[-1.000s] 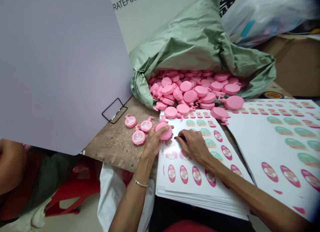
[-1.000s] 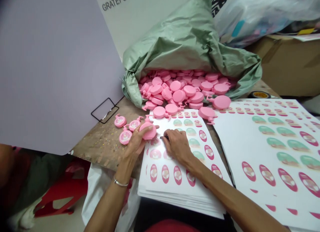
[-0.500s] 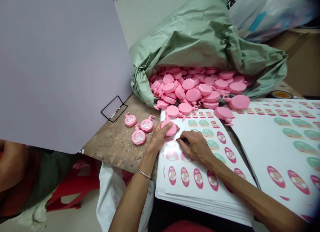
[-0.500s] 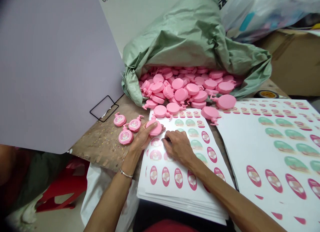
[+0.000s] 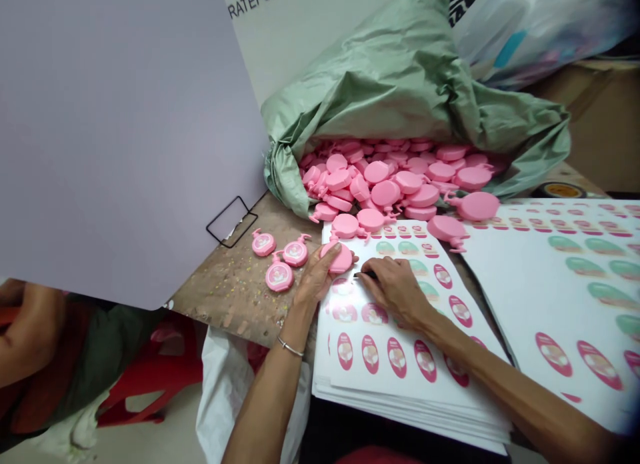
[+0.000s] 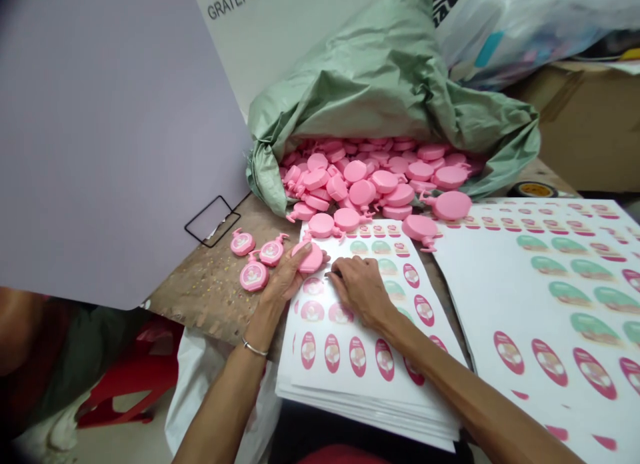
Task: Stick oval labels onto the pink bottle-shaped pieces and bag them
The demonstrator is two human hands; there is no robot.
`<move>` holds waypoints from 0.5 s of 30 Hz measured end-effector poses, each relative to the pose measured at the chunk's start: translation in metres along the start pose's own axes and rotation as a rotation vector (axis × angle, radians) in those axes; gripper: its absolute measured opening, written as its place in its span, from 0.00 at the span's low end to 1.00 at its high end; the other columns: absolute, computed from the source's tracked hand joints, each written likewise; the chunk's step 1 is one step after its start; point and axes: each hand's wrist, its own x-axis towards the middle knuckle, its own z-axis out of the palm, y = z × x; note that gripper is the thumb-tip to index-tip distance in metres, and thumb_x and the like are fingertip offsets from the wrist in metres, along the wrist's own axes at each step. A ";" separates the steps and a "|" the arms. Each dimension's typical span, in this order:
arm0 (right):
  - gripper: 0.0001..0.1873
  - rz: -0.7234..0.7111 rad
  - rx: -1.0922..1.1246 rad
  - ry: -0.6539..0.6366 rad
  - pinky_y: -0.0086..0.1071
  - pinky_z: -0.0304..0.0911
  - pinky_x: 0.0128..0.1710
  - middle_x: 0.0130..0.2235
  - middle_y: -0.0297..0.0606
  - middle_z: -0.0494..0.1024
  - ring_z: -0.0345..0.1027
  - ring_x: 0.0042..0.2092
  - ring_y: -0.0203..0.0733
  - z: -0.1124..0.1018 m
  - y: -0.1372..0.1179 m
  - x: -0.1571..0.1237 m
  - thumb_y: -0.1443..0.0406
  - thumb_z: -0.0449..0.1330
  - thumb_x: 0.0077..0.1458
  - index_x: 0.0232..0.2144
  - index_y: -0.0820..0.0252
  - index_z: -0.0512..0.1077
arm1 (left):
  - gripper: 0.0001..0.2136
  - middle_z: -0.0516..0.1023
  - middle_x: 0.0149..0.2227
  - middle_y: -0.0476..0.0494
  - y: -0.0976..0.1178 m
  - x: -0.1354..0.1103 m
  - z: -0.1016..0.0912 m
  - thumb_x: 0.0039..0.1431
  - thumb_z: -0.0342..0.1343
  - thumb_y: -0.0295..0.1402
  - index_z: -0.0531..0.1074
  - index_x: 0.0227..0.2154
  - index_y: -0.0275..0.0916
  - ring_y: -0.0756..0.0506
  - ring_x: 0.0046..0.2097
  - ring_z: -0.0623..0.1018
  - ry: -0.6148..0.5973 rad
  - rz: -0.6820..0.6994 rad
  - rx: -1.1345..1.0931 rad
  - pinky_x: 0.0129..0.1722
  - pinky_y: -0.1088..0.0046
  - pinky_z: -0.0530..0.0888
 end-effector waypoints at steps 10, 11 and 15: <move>0.09 -0.033 -0.010 -0.009 0.36 0.48 0.39 0.31 0.38 0.74 0.64 0.35 0.42 0.008 -0.010 -0.001 0.64 0.51 0.62 0.31 0.59 0.68 | 0.17 0.80 0.35 0.38 -0.004 0.001 -0.005 0.50 0.65 0.39 0.71 0.37 0.32 0.42 0.39 0.81 -0.026 0.017 -0.004 0.48 0.61 0.74; 0.10 -0.029 -0.029 0.013 0.36 0.48 0.40 0.31 0.39 0.74 0.64 0.35 0.42 0.008 -0.008 0.000 0.64 0.51 0.62 0.31 0.59 0.68 | 0.17 0.80 0.35 0.38 -0.004 0.001 -0.004 0.50 0.65 0.39 0.71 0.37 0.32 0.42 0.39 0.81 -0.029 0.014 -0.010 0.48 0.61 0.74; 0.11 -0.070 -0.058 0.000 0.37 0.48 0.40 0.30 0.39 0.74 0.63 0.35 0.42 0.007 -0.004 -0.001 0.65 0.50 0.62 0.30 0.59 0.68 | 0.17 0.80 0.35 0.38 -0.003 0.002 -0.003 0.50 0.65 0.39 0.71 0.36 0.32 0.42 0.40 0.81 -0.028 0.002 -0.017 0.48 0.62 0.74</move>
